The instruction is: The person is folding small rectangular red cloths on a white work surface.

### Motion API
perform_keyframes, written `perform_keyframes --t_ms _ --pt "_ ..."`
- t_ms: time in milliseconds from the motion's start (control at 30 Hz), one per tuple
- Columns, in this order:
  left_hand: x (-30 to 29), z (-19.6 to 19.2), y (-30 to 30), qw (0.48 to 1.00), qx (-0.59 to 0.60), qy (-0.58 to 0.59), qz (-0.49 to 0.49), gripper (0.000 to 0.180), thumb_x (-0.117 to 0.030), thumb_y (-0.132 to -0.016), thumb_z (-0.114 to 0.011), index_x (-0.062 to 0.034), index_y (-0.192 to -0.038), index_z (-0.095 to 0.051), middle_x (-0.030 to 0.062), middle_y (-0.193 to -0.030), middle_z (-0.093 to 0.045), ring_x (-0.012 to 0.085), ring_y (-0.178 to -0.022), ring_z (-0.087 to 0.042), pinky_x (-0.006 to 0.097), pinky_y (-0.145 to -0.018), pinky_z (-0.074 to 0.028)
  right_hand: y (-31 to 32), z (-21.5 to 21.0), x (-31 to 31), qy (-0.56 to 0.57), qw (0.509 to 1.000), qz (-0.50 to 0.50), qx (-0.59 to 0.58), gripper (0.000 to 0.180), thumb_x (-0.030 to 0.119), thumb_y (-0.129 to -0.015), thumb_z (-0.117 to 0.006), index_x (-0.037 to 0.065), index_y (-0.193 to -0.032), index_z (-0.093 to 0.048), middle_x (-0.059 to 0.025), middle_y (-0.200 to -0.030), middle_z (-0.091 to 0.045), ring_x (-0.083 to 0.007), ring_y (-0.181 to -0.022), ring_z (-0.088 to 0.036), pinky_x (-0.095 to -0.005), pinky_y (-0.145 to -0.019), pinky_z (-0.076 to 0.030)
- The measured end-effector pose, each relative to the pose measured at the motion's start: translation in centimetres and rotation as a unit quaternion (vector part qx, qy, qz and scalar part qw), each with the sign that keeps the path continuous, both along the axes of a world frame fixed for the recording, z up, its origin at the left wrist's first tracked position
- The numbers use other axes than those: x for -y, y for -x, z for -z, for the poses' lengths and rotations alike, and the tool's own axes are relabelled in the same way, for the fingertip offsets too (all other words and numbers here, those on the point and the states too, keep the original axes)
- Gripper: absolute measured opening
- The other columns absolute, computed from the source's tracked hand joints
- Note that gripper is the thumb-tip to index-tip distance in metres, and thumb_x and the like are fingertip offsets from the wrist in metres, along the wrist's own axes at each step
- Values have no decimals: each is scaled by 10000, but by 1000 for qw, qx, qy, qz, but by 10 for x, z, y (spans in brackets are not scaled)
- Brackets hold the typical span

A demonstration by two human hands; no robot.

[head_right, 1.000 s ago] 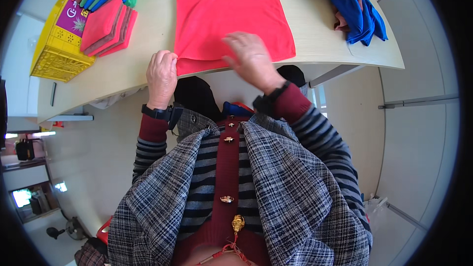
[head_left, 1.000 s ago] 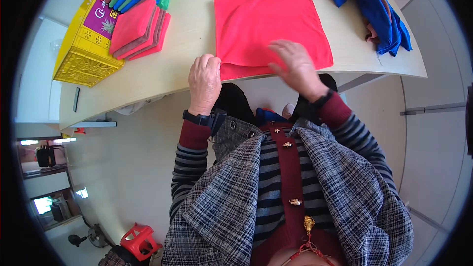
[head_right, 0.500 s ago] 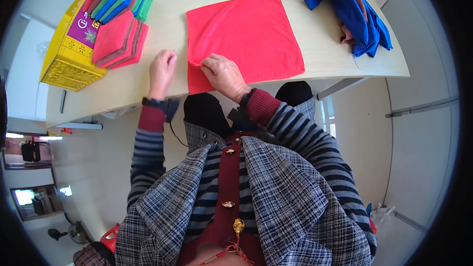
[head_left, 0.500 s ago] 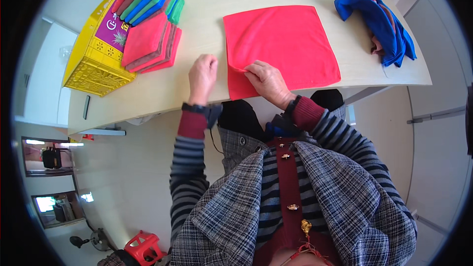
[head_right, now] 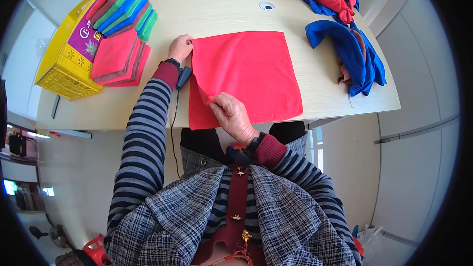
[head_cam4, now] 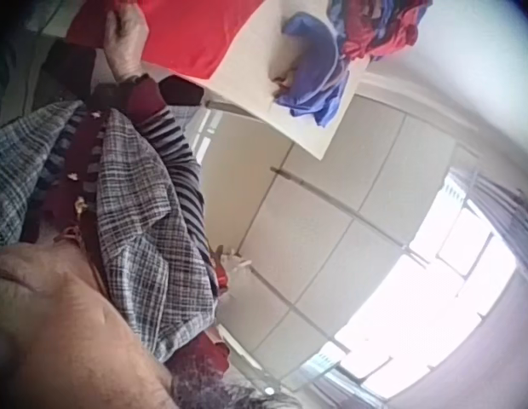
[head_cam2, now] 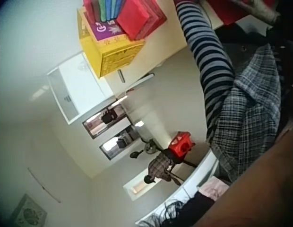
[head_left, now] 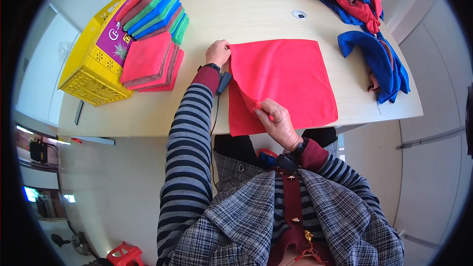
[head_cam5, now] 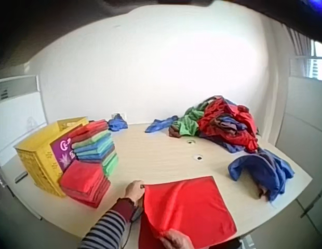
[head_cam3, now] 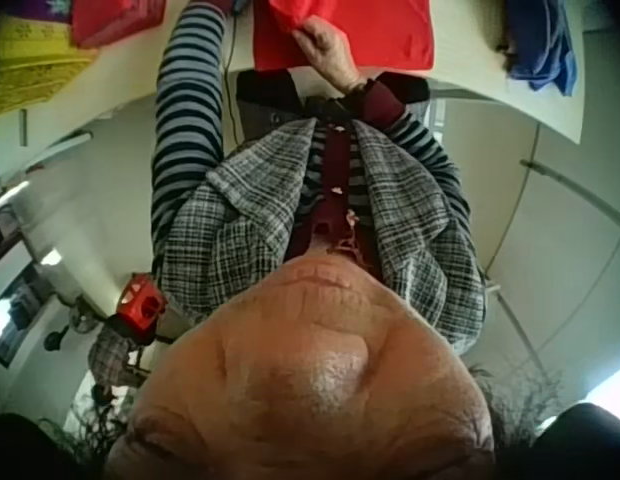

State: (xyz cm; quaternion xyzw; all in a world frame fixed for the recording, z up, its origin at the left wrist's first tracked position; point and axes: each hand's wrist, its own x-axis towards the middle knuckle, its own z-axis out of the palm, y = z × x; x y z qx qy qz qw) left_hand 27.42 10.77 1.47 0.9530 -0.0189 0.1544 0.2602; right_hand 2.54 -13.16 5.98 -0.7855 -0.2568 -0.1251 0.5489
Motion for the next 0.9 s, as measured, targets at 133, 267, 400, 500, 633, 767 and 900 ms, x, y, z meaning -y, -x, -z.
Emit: perform_keyframes --t_ms 133,267,400,500,633,767,900 --pt "-3 -1 -9 1000 -7 0 2 164 -132 -827 -607 -99 -913 -743 156 -938 -729 345 -929 -695 455 -833 -549 1 -1 0 36 999 -27 19 95 5 -898 -679 -1 -976 -623 -146 -830 -593 -318 -773 -628 -372 -668 -502" --pt "-9 5 -18 1000 8 7 7 157 -120 -822 -599 -102 -877 -745 163 -898 -727 353 -902 -696 456 -811 -553 4 3 -6 90 992 -70 62 106 28 -882 -687 -1 -964 -626 -133 -838 -616 -312 -788 -645 -385 -669 -522" --pt "-28 10 -32 999 3 32 19 153 -118 -813 -608 -107 -867 -750 168 -892 -727 354 -879 -698 445 -789 -557 2 9 -12 177 972 -108 110 104 59 -863 -692 17 -933 -627 -109 -818 -615 -303 -783 -650 -400 -658 -536" --pt "-33 15 -40 998 5 41 44 154 -109 -800 -616 -105 -862 -757 167 -879 -730 341 -855 -705 429 -773 -561 -2 10 -19 221 957 -126 136 87 80 -859 -689 43 -898 -620 -84 -792 -602 -283 -765 -644 -393 -657 -537" --pt "-39 11 -49 989 -69 99 81 164 -105 -784 -648 -89 -890 -772 146 -833 -734 283 -780 -707 384 -734 -558 -1 15 -29 252 948 -121 154 80 97 -859 -681 59 -872 -612 -75 -767 -586 -271 -744 -628 -382 -661 -531" --pt "-47 13 -50 980 -99 151 85 164 -79 -796 -653 -61 -906 -774 104 -778 -729 214 -691 -683 349 -658 -545 0 14 -38 280 938 -136 154 75 114 -870 -671 63 -871 -617 -76 -772 -583 -263 -748 -620 -368 -679 -531" --pt "-45 7 -47 954 -153 244 85 162 -37 -816 -637 -36 -910 -770 66 -757 -712 160 -637 -646 318 -594 -524 1 13 -41 293 929 -154 166 67 119 -874 -663 62 -887 -631 -71 -776 -575 -255 -756 -613 -365 -682 -530"
